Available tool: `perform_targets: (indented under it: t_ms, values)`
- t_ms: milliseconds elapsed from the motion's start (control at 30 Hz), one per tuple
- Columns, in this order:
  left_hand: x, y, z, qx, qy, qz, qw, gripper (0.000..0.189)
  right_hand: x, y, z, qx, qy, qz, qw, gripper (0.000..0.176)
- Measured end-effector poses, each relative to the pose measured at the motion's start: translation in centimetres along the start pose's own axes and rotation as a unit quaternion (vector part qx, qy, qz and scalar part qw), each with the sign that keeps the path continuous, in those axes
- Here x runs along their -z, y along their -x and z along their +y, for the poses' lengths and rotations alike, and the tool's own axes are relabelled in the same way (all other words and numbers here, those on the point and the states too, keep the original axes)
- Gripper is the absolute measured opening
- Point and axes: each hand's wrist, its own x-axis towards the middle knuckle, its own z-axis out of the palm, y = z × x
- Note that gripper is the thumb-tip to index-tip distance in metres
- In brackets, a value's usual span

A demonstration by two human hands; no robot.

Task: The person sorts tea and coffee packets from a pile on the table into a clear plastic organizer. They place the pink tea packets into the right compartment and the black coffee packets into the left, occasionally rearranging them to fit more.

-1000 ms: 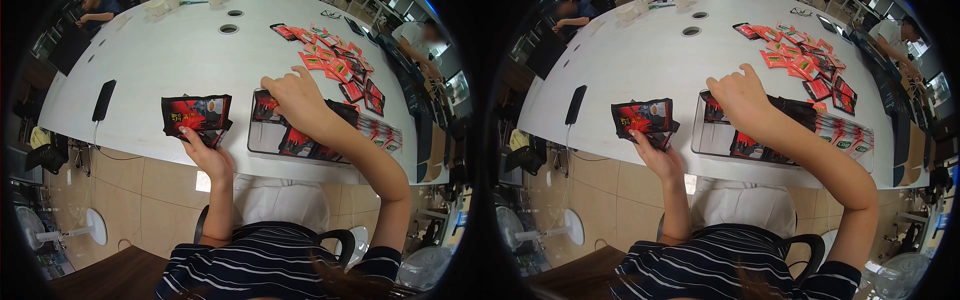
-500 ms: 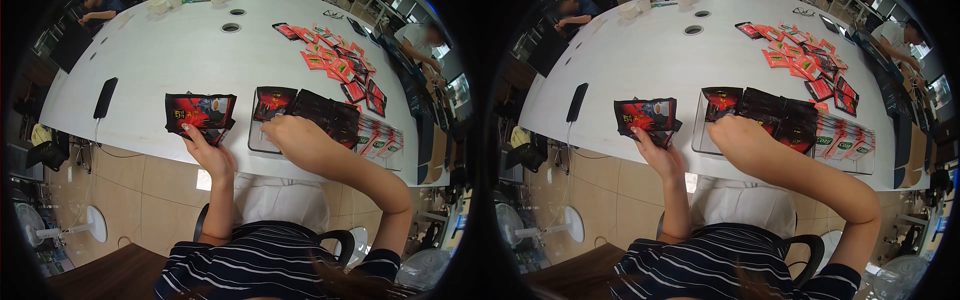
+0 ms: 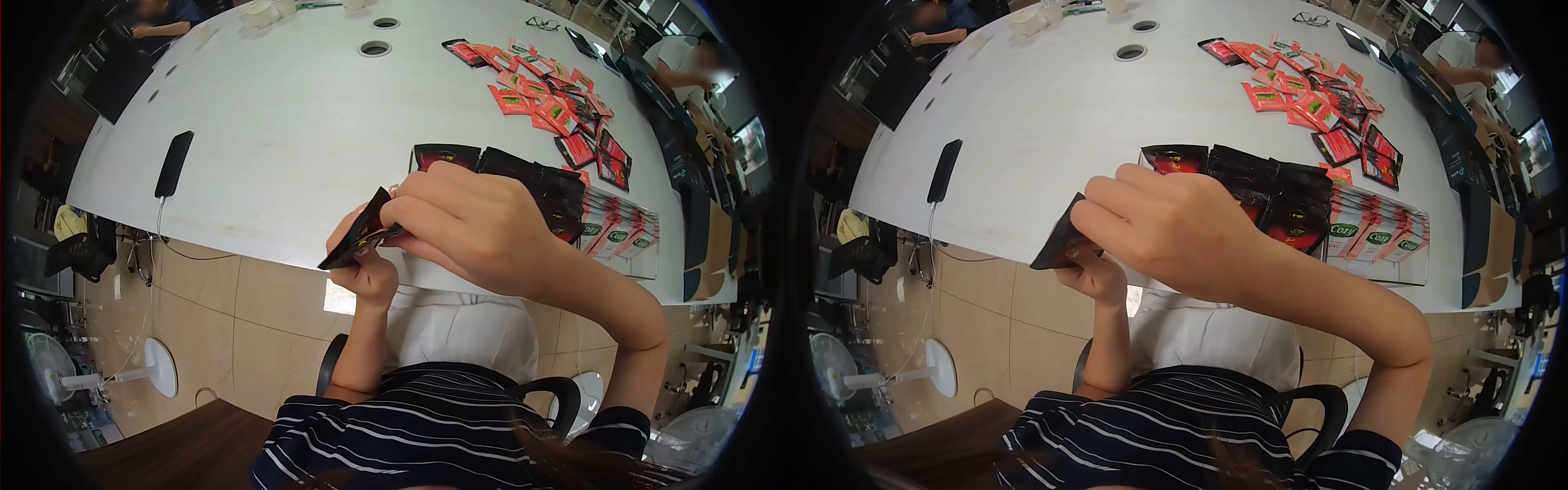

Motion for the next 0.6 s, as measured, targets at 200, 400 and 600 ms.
perform_targets:
  t_ms: [200,400,600]
  values:
    - [-0.7,-1.1,0.4,0.071,0.114,0.069,0.989,0.047,2.5,0.5,1.8,-0.192,-0.117,0.036,0.974,0.024]
    - [0.1,-1.7,-0.4,0.140,0.115,0.186,0.966,0.044,2.0,1.3,2.7,-0.268,-0.147,0.040,0.951,0.031]
    - [-0.3,-2.0,0.0,0.145,0.075,0.207,0.965,0.037,-1.0,2.1,3.2,-0.148,0.007,-0.024,0.989,0.019]
